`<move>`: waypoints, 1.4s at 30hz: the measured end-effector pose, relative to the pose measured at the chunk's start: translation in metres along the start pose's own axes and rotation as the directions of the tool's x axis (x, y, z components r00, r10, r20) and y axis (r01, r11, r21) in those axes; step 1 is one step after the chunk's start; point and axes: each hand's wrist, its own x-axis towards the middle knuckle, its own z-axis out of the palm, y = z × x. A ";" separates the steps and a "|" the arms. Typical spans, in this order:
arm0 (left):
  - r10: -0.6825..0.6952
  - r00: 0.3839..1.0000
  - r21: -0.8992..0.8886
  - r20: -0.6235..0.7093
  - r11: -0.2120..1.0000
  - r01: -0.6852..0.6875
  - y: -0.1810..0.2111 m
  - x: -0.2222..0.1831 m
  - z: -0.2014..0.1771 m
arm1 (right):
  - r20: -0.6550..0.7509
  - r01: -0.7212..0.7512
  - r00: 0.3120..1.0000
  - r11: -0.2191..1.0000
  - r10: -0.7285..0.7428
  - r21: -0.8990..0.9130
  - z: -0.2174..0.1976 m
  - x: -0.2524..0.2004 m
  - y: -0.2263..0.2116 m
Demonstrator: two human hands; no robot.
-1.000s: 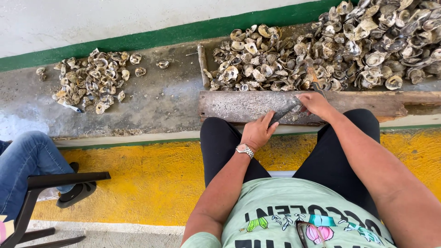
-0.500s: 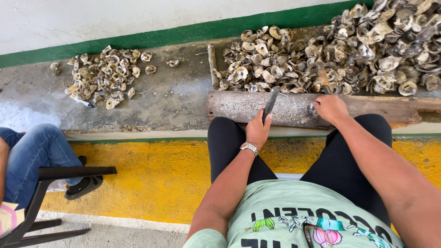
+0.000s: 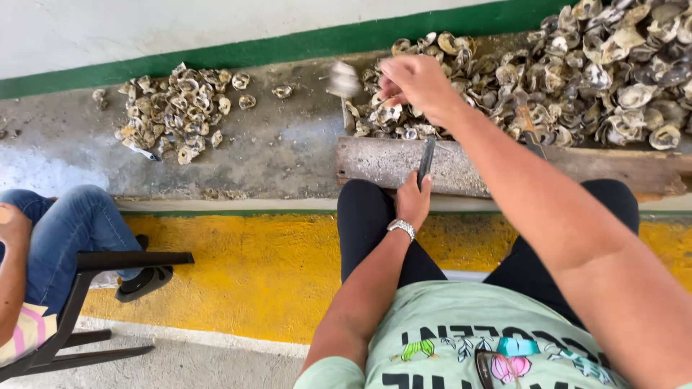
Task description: Cleaning and processing oyster shells using a small hammer and knife on a wooden block.
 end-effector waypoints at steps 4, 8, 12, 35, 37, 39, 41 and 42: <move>-0.067 0.997 0.032 0.041 0.997 0.066 0.012 0.000 -0.007 | 0.016 0.178 0.984 0.984 -0.178 -0.010 0.013 -0.008 -0.009; -0.034 0.999 0.021 -0.018 0.999 0.035 -0.002 -0.001 0.006 | 0.307 0.028 0.947 0.927 0.096 -0.374 -0.003 -0.043 0.049; -0.132 0.991 -0.031 0.031 0.991 0.133 0.013 0.000 -0.004 | 0.322 -0.162 0.881 0.861 0.346 -0.482 -0.041 -0.071 0.166; -0.044 0.990 0.017 0.134 0.999 0.043 0.033 0.002 -0.016 | -0.344 -0.322 0.929 0.749 0.133 -0.579 -0.166 -0.007 0.249; -0.037 0.990 0.034 0.135 0.999 0.032 0.032 0.003 -0.014 | -0.349 -0.378 0.912 0.772 0.215 -0.512 -0.147 0.004 0.228; -0.027 0.990 0.056 0.139 0.998 0.020 0.031 0.003 -0.012 | -0.213 -0.305 0.952 0.646 0.219 -0.700 -0.133 0.018 0.219; -0.054 0.986 0.064 0.159 0.997 0.044 0.037 0.003 -0.016 | -0.171 -0.194 0.981 0.580 0.096 -0.791 -0.123 0.037 0.248; -0.075 0.981 0.067 0.177 0.996 0.063 0.039 0.004 -0.017 | -0.114 -0.085 0.993 0.490 -0.029 -0.868 -0.118 0.048 0.262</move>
